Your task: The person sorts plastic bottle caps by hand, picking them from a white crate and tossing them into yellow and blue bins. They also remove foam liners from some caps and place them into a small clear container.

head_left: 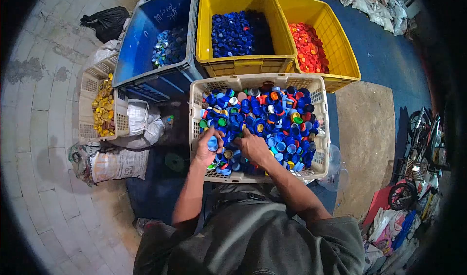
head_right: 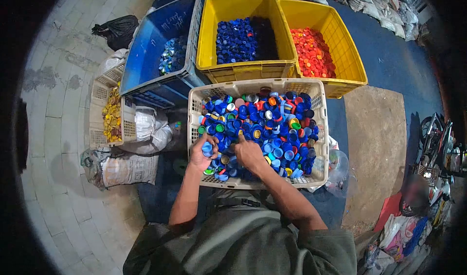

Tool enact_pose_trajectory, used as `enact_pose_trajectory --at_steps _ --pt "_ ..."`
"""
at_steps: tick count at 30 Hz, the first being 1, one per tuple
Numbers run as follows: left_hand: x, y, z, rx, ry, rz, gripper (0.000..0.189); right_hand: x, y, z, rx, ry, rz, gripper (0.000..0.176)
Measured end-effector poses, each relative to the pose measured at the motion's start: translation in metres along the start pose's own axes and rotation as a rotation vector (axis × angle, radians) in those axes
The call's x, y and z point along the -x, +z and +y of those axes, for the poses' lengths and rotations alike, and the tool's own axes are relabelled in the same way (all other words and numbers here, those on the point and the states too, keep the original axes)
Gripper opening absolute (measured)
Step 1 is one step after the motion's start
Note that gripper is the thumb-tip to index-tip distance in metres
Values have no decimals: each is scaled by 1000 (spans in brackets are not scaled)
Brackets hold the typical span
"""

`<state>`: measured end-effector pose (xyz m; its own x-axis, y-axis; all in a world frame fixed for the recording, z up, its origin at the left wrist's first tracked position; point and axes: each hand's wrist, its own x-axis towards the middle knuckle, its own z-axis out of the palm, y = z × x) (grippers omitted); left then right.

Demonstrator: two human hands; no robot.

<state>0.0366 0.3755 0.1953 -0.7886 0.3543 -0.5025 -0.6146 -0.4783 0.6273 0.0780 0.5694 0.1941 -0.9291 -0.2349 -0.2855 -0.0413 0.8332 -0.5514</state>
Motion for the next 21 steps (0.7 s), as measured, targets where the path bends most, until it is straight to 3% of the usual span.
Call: enact_pose_trajectory --at_steps 4,5,8,9,12,17,20,21 --pt "6 13 -1 -216 -23 91 19 -1 -6 21 -198 -176 192 17" --pt "6 11 1 -295 -70 27 16 3 -14 25 -330 -141 279 19" --pt "4 19 -11 -1014 273 -90 22 14 -25 40 -1116 108 344 11" --pt "9 28 -10 -1224 169 -30 26 18 -33 48 -1354 180 305 8" --pt "2 27 -31 -1496 455 -102 23 35 -50 65 -1943 247 255 8" --pt "-5 33 -46 -1641 481 -193 14 50 -50 71 -2148 222 286 13" --pt "-6 40 -47 -1705 399 -194 16 53 -45 68 -2145 258 286 23" --pt "-7 42 -47 -1731 415 -198 17 53 -42 70 -2143 273 274 34"
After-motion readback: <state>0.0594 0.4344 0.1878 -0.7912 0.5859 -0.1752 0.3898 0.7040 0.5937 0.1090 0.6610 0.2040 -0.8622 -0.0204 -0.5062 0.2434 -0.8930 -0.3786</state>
